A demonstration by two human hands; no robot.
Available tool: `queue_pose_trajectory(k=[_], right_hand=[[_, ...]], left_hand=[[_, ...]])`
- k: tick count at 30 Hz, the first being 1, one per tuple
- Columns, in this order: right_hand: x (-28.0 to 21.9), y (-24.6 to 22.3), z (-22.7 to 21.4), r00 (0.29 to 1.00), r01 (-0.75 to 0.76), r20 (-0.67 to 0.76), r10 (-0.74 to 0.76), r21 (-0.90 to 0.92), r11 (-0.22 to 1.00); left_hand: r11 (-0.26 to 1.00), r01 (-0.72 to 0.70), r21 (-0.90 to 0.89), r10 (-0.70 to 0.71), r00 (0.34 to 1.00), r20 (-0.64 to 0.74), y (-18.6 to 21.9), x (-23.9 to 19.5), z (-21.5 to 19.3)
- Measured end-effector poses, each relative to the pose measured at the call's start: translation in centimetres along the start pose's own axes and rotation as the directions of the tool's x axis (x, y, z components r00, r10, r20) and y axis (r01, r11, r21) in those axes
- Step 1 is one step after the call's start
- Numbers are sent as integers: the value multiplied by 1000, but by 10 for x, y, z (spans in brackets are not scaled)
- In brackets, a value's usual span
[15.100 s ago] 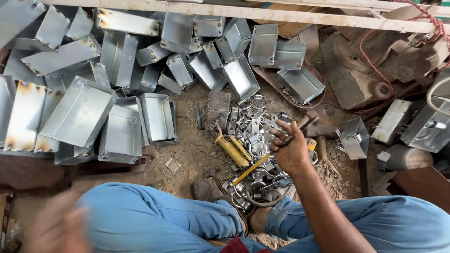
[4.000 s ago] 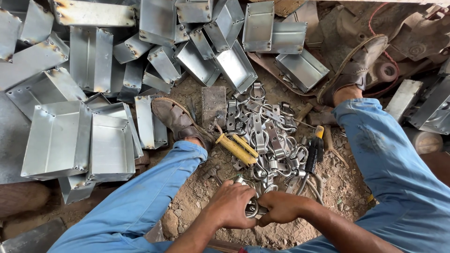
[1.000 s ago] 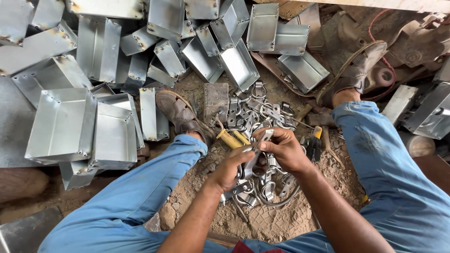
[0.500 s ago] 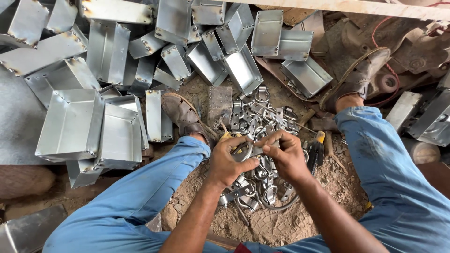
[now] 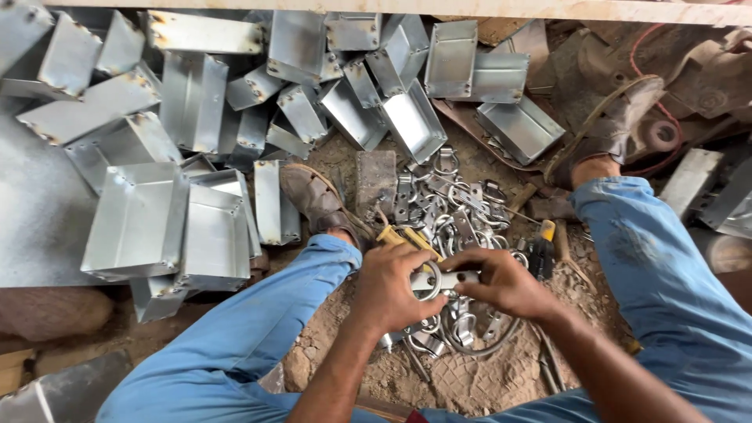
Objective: The person assembles metal latch hardware by fitting metal brackets, loops, and pins together by hand.
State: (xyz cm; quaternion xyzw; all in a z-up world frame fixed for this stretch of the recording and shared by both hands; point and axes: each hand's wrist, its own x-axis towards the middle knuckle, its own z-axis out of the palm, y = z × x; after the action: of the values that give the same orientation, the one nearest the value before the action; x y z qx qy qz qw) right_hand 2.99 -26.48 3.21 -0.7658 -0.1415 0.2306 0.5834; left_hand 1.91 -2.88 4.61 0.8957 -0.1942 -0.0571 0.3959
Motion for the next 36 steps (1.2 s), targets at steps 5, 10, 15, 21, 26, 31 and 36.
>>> queue_pose_trajectory(k=[5, 10, 15, 21, 26, 31, 36], right_hand=[[10, -35, 6, 703, -163, 150, 695, -917, 363], [-16, 20, 37, 812, -312, 217, 542, -623, 717], [-55, 44, 62, 829, -254, 329, 453, -500, 828], [-69, 23, 54, 846, -275, 322, 425, -420, 865], [-80, 6, 49, 908, -257, 215, 359, -389, 884], [-84, 3, 49, 950, -212, 130, 284, -398, 893], [-89, 16, 54, 964, -173, 134, 228, -333, 927]], left_hand=[[999, -38, 16, 34, 974, 225, 19, -2, 26], [984, -10, 179, -85, 855, 512, 27, -14, 40], [968, -123, 219, -43, 778, 627, 31, -42, 38], [989, -143, 29, 110, 863, 493, 24, -48, 44], [954, -288, -87, 301, 889, 345, 20, -54, 54], [928, -366, -70, 370, 887, 276, 13, -54, 57], [923, -363, -128, 384, 893, 233, 20, -59, 55]])
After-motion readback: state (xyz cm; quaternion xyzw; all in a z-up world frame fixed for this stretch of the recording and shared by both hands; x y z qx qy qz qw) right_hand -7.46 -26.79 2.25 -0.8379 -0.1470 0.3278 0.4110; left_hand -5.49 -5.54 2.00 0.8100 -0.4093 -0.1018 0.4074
